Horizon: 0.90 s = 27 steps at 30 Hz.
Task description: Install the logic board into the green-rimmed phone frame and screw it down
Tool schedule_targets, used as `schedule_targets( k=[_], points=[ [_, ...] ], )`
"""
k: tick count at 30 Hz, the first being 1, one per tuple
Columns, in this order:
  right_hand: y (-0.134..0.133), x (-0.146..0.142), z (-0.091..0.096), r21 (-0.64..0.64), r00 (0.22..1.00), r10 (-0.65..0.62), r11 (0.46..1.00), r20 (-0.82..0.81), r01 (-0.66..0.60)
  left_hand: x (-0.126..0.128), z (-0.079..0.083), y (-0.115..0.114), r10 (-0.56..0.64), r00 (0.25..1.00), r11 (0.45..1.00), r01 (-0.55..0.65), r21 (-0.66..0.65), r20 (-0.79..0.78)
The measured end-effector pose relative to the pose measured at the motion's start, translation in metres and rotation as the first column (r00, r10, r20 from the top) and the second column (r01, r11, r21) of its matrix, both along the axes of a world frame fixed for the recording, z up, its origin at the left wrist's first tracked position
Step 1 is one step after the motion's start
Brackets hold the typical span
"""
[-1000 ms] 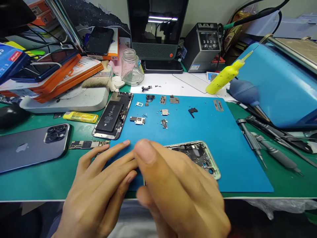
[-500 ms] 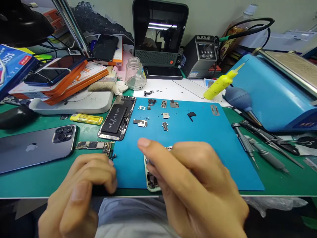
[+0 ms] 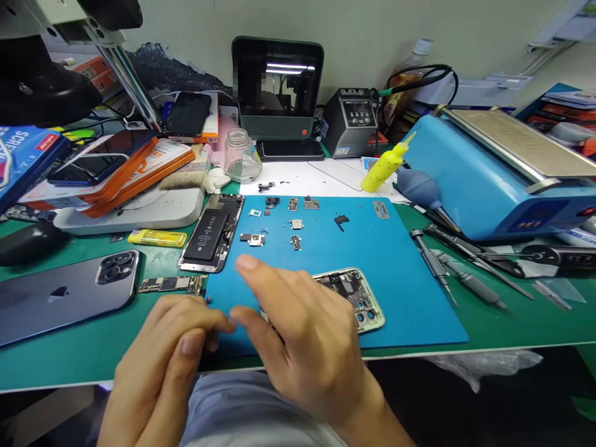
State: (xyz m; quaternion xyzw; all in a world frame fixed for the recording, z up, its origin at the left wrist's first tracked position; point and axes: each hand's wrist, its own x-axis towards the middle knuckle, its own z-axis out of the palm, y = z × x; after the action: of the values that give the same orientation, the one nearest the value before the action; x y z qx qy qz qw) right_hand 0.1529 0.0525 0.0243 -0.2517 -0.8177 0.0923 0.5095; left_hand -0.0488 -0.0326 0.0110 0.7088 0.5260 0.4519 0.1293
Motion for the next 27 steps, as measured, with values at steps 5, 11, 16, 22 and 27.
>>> schedule_targets(
  k=[5,11,16,22,27],
  points=[
    [-0.020,-0.016,0.008,-0.427,0.780,-0.201,0.900,-0.592,-0.092,-0.005,-0.007,0.005,-0.095,0.989,0.995,0.098,0.021,-0.117],
    [-0.030,-0.025,0.007,-0.584,0.694,-0.204,0.724,-0.691,-0.368,0.011,-0.010,0.010,-0.056,0.988,0.996,0.066,0.061,-0.142],
    [-0.029,-0.023,0.002,-0.586,0.702,-0.212,0.733,-0.680,-0.346,0.012,-0.001,0.014,-0.050,0.988,0.996,0.061,0.070,-0.148],
    [-0.030,-0.024,0.001,-0.566,0.721,-0.173,0.748,-0.671,-0.347,0.008,0.007,0.015,-0.061,0.984,0.995,0.073,0.067,-0.168],
    [-0.033,-0.023,0.000,-0.569,0.741,-0.148,0.742,-0.655,-0.354,0.010,0.004,0.015,-0.050,0.989,0.995,0.062,0.083,-0.143]
  ],
)
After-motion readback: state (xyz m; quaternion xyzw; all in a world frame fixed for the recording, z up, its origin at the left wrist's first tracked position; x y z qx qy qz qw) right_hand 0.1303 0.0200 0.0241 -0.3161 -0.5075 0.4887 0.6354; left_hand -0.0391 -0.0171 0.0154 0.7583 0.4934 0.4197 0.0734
